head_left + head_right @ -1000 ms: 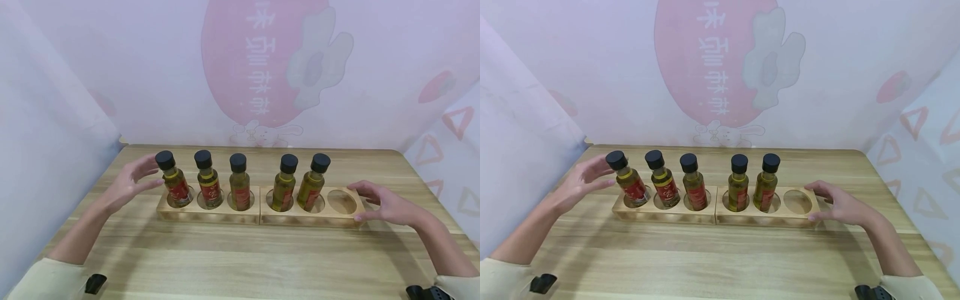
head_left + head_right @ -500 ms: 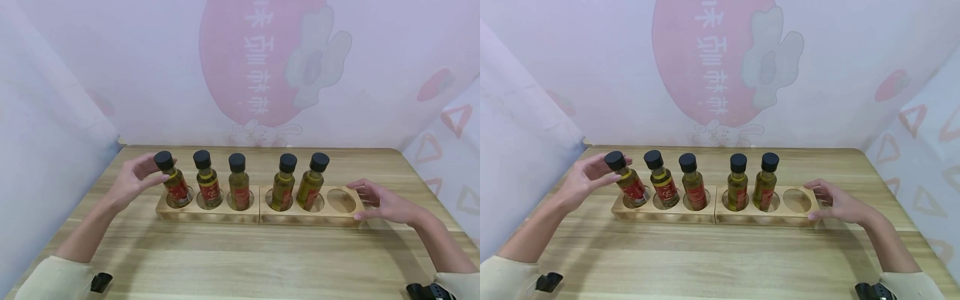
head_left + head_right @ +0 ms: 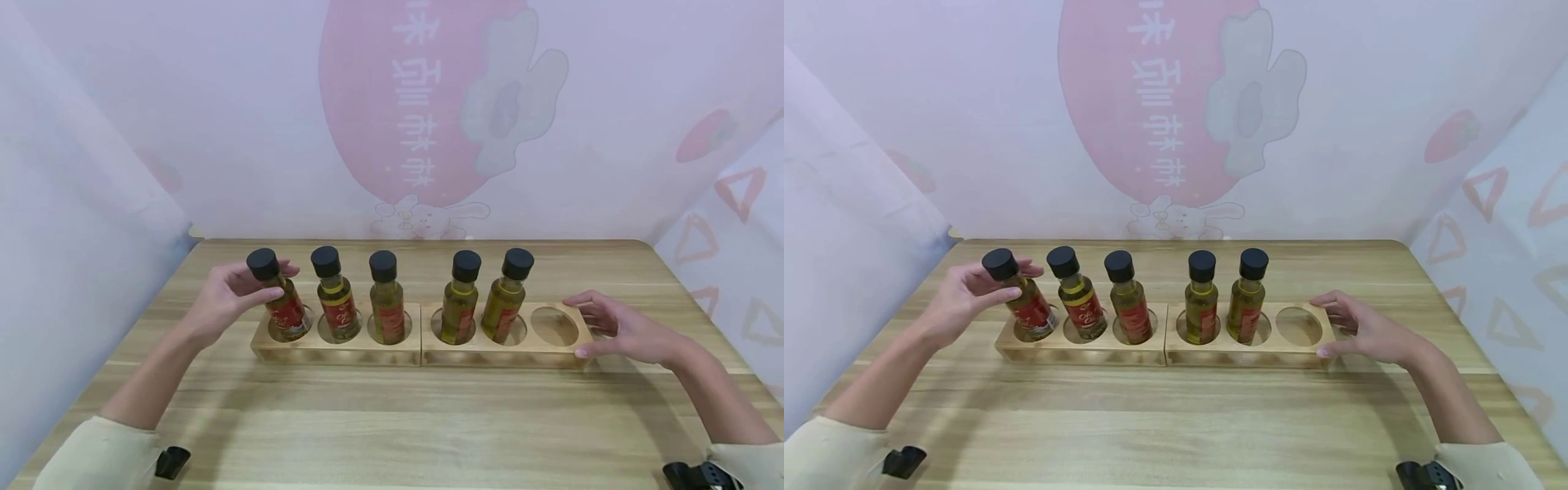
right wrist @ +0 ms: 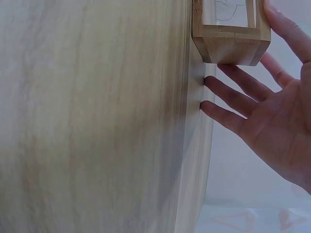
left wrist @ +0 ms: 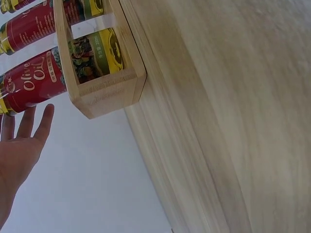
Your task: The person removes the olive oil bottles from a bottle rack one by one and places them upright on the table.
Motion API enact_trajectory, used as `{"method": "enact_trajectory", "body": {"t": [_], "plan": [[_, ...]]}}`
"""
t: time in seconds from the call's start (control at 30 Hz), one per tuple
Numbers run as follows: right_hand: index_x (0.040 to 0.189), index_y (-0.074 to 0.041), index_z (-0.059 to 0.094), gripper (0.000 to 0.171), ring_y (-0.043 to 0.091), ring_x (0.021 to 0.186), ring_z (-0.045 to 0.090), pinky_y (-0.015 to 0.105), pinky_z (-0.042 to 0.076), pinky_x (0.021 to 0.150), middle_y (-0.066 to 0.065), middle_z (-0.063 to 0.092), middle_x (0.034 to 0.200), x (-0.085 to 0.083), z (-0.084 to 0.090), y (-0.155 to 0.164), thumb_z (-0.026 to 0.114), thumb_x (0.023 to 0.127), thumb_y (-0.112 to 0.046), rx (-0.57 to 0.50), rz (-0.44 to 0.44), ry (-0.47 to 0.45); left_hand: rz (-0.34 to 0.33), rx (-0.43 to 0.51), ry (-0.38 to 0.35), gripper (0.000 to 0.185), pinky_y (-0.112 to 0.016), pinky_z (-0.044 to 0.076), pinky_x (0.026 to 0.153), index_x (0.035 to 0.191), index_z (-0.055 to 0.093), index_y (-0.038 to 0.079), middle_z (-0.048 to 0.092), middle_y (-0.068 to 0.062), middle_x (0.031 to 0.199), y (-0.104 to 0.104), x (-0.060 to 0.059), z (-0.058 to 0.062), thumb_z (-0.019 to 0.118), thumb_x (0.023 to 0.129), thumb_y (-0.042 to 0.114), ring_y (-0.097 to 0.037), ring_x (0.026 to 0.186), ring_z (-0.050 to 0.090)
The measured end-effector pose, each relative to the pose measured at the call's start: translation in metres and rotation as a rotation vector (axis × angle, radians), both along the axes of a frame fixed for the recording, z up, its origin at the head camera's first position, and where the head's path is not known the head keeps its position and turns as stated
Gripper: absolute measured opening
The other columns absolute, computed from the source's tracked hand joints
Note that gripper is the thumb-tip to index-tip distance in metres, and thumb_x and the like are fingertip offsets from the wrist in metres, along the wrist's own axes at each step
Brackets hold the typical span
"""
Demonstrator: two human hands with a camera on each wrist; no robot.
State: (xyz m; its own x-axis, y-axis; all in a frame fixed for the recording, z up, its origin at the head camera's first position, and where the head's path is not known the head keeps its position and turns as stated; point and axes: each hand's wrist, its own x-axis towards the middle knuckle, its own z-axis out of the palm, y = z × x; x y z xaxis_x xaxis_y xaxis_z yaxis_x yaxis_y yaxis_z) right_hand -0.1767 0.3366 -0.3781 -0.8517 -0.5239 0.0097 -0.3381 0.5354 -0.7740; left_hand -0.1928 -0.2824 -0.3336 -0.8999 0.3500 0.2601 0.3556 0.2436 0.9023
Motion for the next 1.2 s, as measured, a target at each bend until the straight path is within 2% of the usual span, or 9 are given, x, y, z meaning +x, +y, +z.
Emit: {"method": "enact_trajectory", "body": {"t": [0.13,0.33,0.5,0.57,0.73,0.97,1.03,1.2], "plan": [[0.143,-0.002,0.047,0.069,-0.004,0.123,0.053,0.018,0.048,0.098,0.026,0.057,0.142,-0.0003,-0.0007,0.0015,0.084,0.085,-0.005,-0.004,0.005,0.008,-0.015,0.040,-0.022,0.036,-0.021,0.054,0.099,0.132,0.064,-0.008,0.075,-0.006,0.123,0.0018,-0.0004,-0.0006,0.069,0.097,-0.004,-0.012,0.116,0.070],[0.144,0.000,0.046,0.071,-0.008,0.123,0.051,0.018,0.048,0.098,0.029,0.055,0.142,-0.0017,-0.0021,0.0032,0.084,0.084,-0.001,-0.016,0.015,0.022,-0.028,0.092,-0.046,0.033,-0.022,0.055,0.099,0.131,0.066,-0.007,0.077,-0.005,0.118,0.0021,-0.0003,-0.0018,0.066,0.098,-0.005,-0.014,0.112,0.072],[0.143,-0.001,0.045,0.072,0.025,0.130,0.057,0.019,0.049,0.098,0.028,0.056,0.142,-0.0013,-0.0013,0.0028,0.085,0.083,-0.003,0.011,0.004,0.018,-0.025,0.107,-0.039,0.032,-0.022,0.055,0.099,0.130,0.068,-0.005,0.077,-0.005,0.117,0.0017,-0.0003,-0.0027,0.065,0.099,-0.005,-0.014,0.111,0.073],[0.143,-0.002,0.045,0.072,0.023,0.130,0.056,0.019,0.049,0.098,0.028,0.056,0.143,-0.0012,-0.0013,0.0030,0.085,0.083,-0.004,0.016,0.002,0.015,-0.024,0.110,-0.035,0.032,-0.022,0.055,0.099,0.131,0.068,-0.005,0.078,-0.004,0.117,0.0016,-0.0002,-0.0030,0.065,0.099,-0.006,-0.014,0.111,0.073],[0.144,-0.003,0.045,0.073,-0.010,0.122,0.050,0.019,0.048,0.099,0.027,0.056,0.143,-0.0015,-0.0026,0.0041,0.085,0.083,-0.004,0.004,-0.001,0.010,-0.013,0.115,-0.025,0.031,-0.021,0.055,0.099,0.130,0.068,-0.005,0.078,-0.004,0.115,0.0021,-0.0003,-0.0032,0.065,0.099,-0.006,-0.014,0.110,0.073],[0.143,-0.002,0.045,0.072,-0.010,0.122,0.049,0.019,0.048,0.099,0.028,0.057,0.142,-0.0020,-0.0024,0.0043,0.085,0.083,-0.004,-0.005,0.007,0.004,0.001,0.114,-0.020,0.030,-0.019,0.053,0.099,0.131,0.068,-0.004,0.078,-0.004,0.115,0.0035,-0.0009,-0.0026,0.063,0.102,-0.001,-0.012,0.112,0.072],[0.143,-0.001,0.045,0.072,-0.004,0.124,0.052,0.019,0.048,0.099,0.028,0.057,0.141,-0.0022,-0.0017,0.0040,0.085,0.083,-0.004,-0.001,0.008,0.003,0.007,0.116,-0.020,0.029,-0.019,0.053,0.099,0.131,0.068,-0.004,0.078,-0.004,0.114,0.0038,-0.0009,-0.0021,0.063,0.102,-0.001,-0.012,0.112,0.072],[0.143,-0.001,0.044,0.072,0.027,0.131,0.055,0.019,0.048,0.100,0.028,0.056,0.142,-0.0024,0.0000,0.0036,0.085,0.084,-0.005,0.014,0.007,-0.005,0.016,0.121,-0.007,0.028,-0.020,0.054,0.099,0.129,0.069,-0.005,0.079,-0.005,0.113,0.0042,-0.0004,-0.0001,0.062,0.103,-0.001,-0.013,0.111,0.072]]}}
